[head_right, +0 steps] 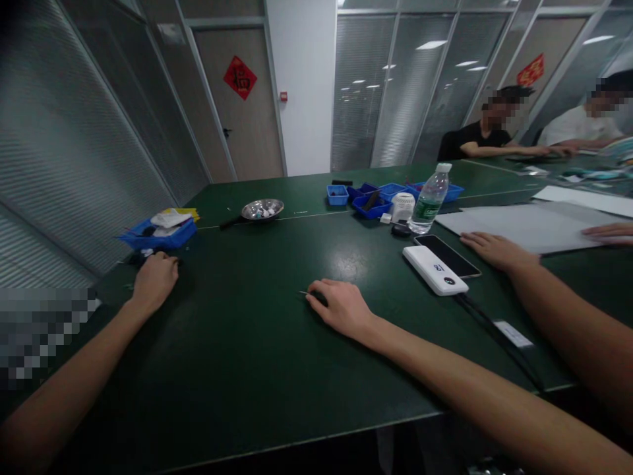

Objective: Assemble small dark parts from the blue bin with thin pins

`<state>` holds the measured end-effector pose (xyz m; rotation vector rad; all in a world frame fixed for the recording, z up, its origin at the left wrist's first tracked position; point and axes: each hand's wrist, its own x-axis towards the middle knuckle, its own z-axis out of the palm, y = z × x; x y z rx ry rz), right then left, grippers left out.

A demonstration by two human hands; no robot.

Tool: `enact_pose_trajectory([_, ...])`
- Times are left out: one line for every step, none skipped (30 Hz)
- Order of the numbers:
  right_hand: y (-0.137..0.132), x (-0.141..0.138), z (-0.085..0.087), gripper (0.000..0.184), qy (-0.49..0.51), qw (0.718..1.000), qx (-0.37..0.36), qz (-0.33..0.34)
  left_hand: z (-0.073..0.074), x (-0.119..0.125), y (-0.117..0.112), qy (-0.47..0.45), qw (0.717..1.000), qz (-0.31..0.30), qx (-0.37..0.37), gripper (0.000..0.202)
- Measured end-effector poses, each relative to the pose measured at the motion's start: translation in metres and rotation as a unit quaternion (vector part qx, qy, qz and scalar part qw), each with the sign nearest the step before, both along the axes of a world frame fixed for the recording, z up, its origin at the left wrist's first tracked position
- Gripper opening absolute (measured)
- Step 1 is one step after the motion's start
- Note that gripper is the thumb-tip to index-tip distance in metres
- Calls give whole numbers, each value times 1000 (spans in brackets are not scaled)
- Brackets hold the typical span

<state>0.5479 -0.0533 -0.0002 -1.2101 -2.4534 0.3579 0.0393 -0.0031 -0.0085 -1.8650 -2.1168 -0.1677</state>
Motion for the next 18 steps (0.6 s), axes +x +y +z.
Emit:
enact_pose_trajectory([0, 0, 0, 30, 1, 1000, -2, 1, 1, -1, 0, 5, 1000, -1, 8, 42])
enact_pose_trajectory([1, 0, 0, 30, 3, 1000, -3, 1, 2, -1, -1, 15, 1000, -3, 17, 42])
enact_pose_trajectory([1, 0, 0, 30, 4, 1000, -4, 1, 3, -1, -2, 24, 999, -5, 24, 42])
enact_pose_trajectory([1, 0, 1, 30, 4, 1000, -6, 1, 4, -1, -3, 25, 999, -8, 27, 42])
enact_pose_trajectory([1, 1, 1, 30, 4, 1000, -6, 1, 5, 0, -4, 24, 999, -7, 29, 41])
enact_pose_trajectory([1, 0, 1, 30, 5, 1000, -6, 1, 6, 1, -5, 22, 999, -4, 33, 41])
enact_pose_trajectory([1, 0, 1, 30, 5, 1000, -7, 1, 6, 1, -6, 20, 999, -1, 37, 41])
enact_pose_trajectory([1, -1, 2, 29, 4, 1000, -6, 1, 6, 1, -7, 16, 999, 1, 39, 41])
enact_pose_trajectory([1, -2, 2, 29, 2, 1000, -4, 1, 5, 0, -8, 10, 999, 0, 39, 40])
enact_pose_trajectory([1, -3, 2, 29, 0, 1000, -2, 2, 4, -1, -8, 2, 999, -4, 37, 40])
enact_pose_trajectory([1, -4, 2, 28, -1, 1000, 0, 6, 3, -3, -7, -6, 999, -9, 33, 40])
enact_pose_trajectory([1, -6, 2, 28, -3, 1000, 2, 11, 2, -6, -7, -13, 999, -15, 28, 39])
enact_pose_trajectory([2, -7, 2, 28, -3, 1000, 4, 17, 1, -8, -6, -20, 999, -23, 24, 38])
enact_pose_trajectory([2, -8, 1, 28, -3, 1000, 5, 23, 0, -10, -5, -25, 999, -33, 23, 37])
enact_pose_trajectory([2, -9, 1, 28, -2, 1000, 7, 30, 0, -11, -4, -32, 998, -47, 25, 36])
enact_pose_trajectory([2, -9, 1, 28, -2, 999, 8, 37, 1, -9, -3, -43, 997, -66, 27, 34])
enact_pose_trajectory([2, -10, 1, 28, -1, 999, 11, 44, 2, -4, -3, -59, 994, -92, 27, 33])
enact_pose_trajectory([2, -9, 2, 28, -1, 999, 13, 52, 4, 5, -4, -81, 989, -124, 25, 32])
